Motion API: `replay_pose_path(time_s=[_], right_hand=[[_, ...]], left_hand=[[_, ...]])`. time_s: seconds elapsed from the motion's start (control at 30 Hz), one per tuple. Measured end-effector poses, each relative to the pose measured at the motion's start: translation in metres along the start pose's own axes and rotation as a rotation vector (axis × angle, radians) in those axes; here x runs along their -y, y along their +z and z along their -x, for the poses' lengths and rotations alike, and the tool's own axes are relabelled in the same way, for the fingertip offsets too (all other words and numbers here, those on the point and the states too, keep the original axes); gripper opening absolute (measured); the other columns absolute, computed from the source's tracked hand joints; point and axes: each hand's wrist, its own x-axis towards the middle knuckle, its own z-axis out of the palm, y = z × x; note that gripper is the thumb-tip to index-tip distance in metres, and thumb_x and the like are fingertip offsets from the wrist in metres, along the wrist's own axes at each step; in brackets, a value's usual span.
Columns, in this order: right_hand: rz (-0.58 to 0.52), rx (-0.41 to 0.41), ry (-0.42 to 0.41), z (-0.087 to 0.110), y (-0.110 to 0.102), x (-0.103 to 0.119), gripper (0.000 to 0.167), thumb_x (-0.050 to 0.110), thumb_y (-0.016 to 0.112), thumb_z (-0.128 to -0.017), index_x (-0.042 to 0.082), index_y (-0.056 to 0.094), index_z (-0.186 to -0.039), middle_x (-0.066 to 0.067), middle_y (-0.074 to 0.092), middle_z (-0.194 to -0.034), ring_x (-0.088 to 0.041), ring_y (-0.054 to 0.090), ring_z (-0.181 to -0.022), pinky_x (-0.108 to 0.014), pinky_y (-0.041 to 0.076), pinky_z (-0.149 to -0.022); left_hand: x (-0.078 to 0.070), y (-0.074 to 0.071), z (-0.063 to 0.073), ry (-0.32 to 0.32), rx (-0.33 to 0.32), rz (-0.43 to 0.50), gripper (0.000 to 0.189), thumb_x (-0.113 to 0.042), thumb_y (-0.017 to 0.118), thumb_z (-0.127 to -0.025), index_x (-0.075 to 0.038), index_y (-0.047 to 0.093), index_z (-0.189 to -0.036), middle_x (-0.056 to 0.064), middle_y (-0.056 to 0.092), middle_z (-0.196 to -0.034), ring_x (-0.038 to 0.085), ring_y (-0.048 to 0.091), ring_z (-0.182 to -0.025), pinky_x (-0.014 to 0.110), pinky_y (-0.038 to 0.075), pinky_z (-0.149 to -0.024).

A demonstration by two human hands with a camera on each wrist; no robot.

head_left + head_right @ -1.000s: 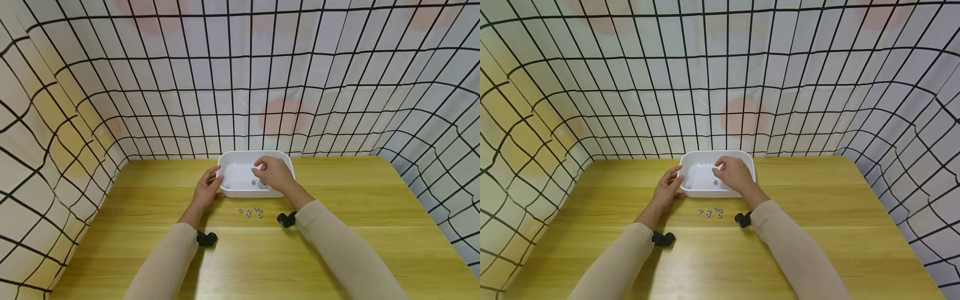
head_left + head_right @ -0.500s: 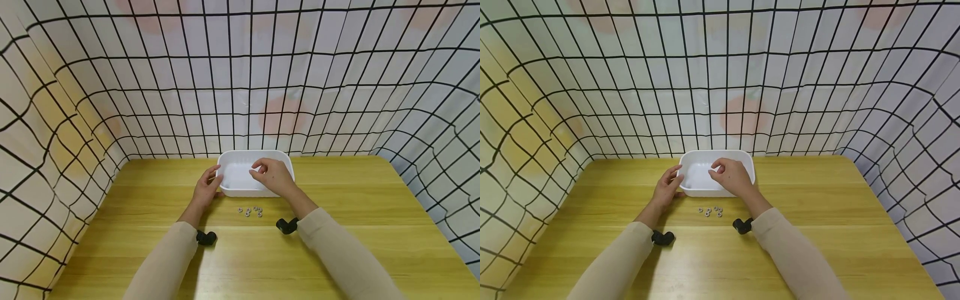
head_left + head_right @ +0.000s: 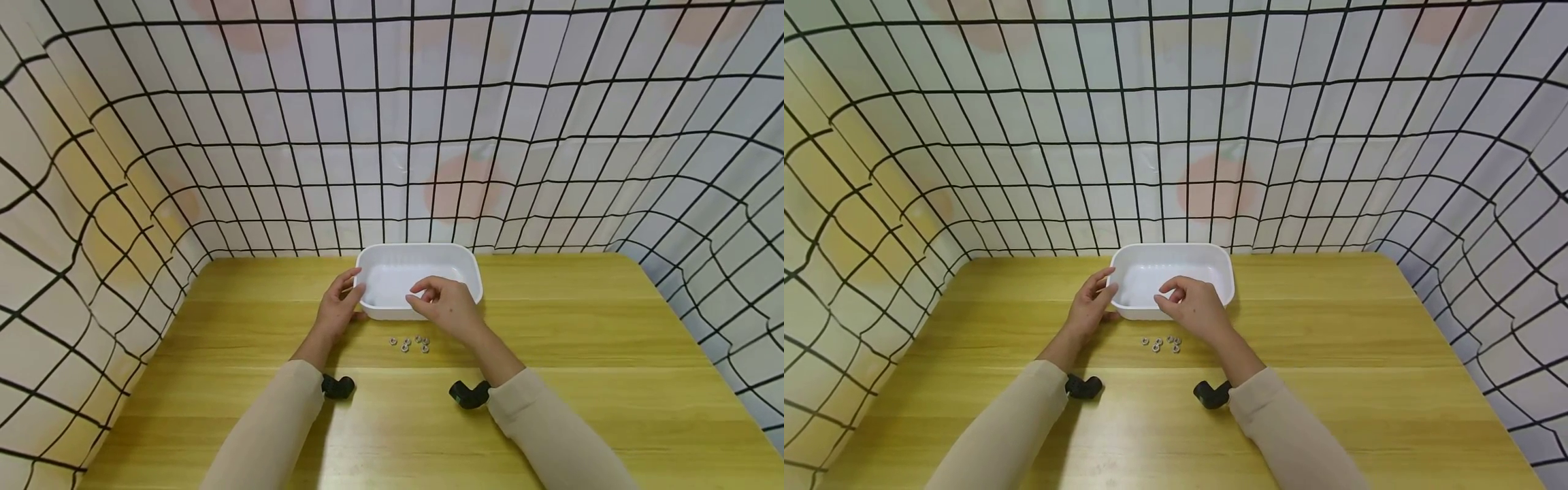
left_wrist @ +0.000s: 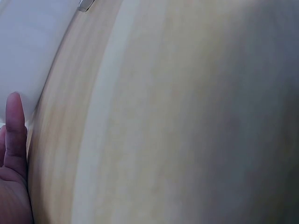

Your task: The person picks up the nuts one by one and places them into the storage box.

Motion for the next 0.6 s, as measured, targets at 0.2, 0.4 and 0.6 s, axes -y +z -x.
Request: replay_pose_path(time_s=[0.2,0.4,0.6], right_hand=[[-0.043,0.008,0.021,0.015,0.004,-0.009,0.015,0.028,0.078,-0.091,0.015,0.075,-0.097,0.001,0.063,-0.075,-0.016,0.053,-0.065,-0.022,0.042,-0.057],[-0.091,0.05,0.064,0.031,0.01,-0.021,0.011,0.023,0.077,-0.091,0.014,0.075,-0.097,0.0,0.063,-0.077,-0.015,0.052,-0.065,-0.021,0.044,-0.057],[-0.095,0.052,0.083,0.04,0.014,-0.036,0.008,0.018,0.076,-0.091,0.012,0.074,-0.096,-0.001,0.063,-0.078,-0.015,0.054,-0.069,-0.021,0.046,-0.059]], left_hand=[[0.001,0.0,-0.001,0.019,0.001,-0.013,0.043,-0.031,0.062,-0.102,-0.032,0.054,-0.145,0.012,0.051,-0.149,0.033,0.059,-0.123,0.028,0.062,-0.065],[0.001,-0.001,-0.001,0.018,-0.001,-0.015,0.043,-0.031,0.063,-0.102,-0.032,0.054,-0.145,0.011,0.052,-0.149,0.032,0.058,-0.122,0.026,0.062,-0.065],[0.0,-0.001,0.0,0.01,0.008,-0.023,0.045,-0.033,0.063,-0.102,-0.032,0.053,-0.146,0.011,0.051,-0.15,0.033,0.057,-0.124,0.029,0.063,-0.068]])
